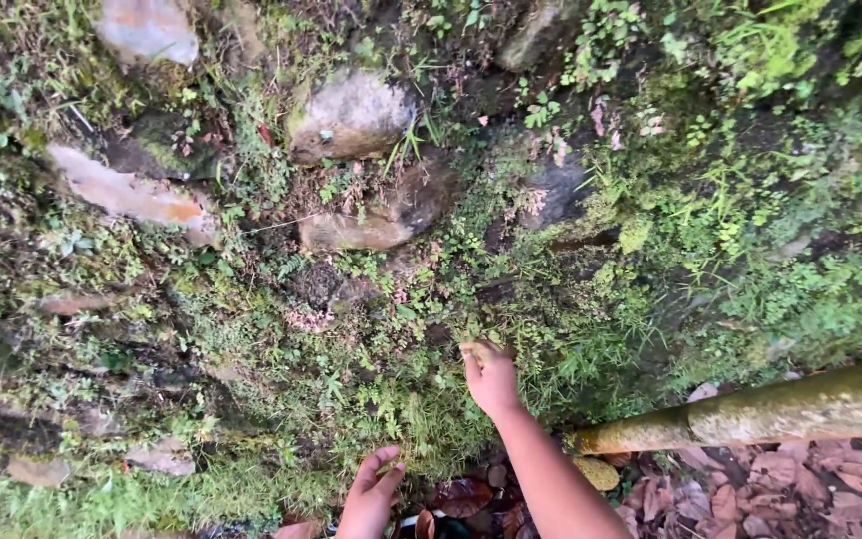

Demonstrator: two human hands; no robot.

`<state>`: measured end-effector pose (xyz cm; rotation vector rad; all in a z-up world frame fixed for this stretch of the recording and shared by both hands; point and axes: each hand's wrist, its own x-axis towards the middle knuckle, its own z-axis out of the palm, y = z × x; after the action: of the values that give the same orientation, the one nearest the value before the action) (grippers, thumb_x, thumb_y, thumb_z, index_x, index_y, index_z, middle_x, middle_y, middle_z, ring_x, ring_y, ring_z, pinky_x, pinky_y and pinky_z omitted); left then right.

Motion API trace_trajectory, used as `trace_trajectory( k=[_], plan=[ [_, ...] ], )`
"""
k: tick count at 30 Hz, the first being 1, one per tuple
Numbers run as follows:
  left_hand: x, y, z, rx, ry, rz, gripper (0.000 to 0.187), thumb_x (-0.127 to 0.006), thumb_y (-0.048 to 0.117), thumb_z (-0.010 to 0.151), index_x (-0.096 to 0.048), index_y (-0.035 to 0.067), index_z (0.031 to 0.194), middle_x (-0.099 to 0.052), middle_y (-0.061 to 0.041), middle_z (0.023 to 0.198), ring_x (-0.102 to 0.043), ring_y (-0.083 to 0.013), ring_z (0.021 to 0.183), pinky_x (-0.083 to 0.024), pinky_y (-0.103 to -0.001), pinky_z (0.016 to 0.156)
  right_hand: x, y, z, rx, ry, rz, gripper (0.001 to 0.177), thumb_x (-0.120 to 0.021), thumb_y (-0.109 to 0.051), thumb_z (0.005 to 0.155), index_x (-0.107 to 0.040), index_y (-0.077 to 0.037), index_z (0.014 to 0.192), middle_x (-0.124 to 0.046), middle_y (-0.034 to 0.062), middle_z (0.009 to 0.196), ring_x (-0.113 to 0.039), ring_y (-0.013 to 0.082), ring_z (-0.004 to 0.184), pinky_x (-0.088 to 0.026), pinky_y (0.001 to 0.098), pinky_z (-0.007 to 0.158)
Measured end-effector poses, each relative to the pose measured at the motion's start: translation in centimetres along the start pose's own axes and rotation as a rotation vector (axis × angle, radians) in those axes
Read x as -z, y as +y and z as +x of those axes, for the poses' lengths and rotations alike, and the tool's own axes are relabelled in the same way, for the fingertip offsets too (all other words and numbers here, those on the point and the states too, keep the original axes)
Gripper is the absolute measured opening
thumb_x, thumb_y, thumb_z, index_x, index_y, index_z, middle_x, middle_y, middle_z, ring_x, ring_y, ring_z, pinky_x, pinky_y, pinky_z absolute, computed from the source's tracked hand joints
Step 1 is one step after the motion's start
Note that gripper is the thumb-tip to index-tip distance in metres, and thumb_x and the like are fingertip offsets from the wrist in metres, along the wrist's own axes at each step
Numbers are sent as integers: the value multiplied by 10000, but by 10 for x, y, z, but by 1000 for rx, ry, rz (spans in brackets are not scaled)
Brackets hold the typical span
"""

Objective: Picking small pink seeds from a mossy rock wall

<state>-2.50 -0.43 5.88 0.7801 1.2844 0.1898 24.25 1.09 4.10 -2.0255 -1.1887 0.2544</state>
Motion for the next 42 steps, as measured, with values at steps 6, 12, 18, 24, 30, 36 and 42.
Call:
trace_trajectory(
  k=[6, 12, 18, 24, 30, 36, 42],
  plan=[
    [-5, 15, -19, 13, -12, 28, 383, -634, 236, 960, -653, 240, 1343, -632, -14, 1450, -602, -238, 1301, -506, -417, 1046, 21, -55, 43, -493, -168, 81, 656, -631, -112, 945, -351, -136, 1538, -452, 109, 1524, -514, 252, 1355, -545, 341, 1070],
    [0, -3, -6, 10, -20, -16, 343, -647, 242, 957, -671, 231, 1298, -703, -30, 1357, -651, -226, 1279, -512, -423, 1066, -29, -27, 76, -687, 200, 485, 495, -694, -258, 932, -518, -59, 1350, -744, 98, 1169, -739, 225, 1013, -605, 321, 890],
    [7, 0, -5, 8, -8, 13, 347, -639, 227, 954, -666, 234, 1300, -640, 16, 1432, -628, -195, 1240, -534, -382, 1014, -33, -27, 48, -716, 213, 745, 231, -710, -75, 944, -706, 1, 1162, -731, 71, 939, -706, 164, 788, -646, 231, 738],
    [12, -8, 12, 29, -16, -81, 406, -644, 208, 954, -643, 201, 1360, -652, -42, 1429, -591, -239, 1332, -474, -440, 1098, -33, 2, -8, -593, -164, 246, 341, -552, -207, 1031, -629, -139, 706, -486, -83, 545, -351, 27, 455, -284, 189, 383],
    [11, -19, 23, 42, 26, -23, 329, -686, 236, 936, -699, 226, 1264, -697, 21, 1361, -640, -182, 1200, -498, -363, 972, -8, 30, 16, -1212, 222, 811, 253, -485, -172, 1073, -581, -41, 1266, -566, 134, 1192, -601, 217, 1059, -586, 349, 907],
    [3, -11, 15, 79, -1, -40, 260, -659, 210, 960, -684, 217, 1219, -659, 24, 1417, -611, -200, 1271, -473, -363, 948, -5, 28, 50, -1393, 165, 1280, 295, -454, -378, 1095, -557, -110, 1029, -559, 17, 879, -507, 110, 726, -463, 219, 681],
    [4, -10, 22, 100, 62, -9, 284, -692, 201, 925, -733, 245, 1202, -721, 57, 1255, -626, -142, 1075, -444, -304, 857, -27, 53, 28, -1298, 236, 1160, 168, -512, -149, 1069, -637, -50, 1123, -585, 24, 972, -434, 75, 726, -403, 203, 640]
  ],
)
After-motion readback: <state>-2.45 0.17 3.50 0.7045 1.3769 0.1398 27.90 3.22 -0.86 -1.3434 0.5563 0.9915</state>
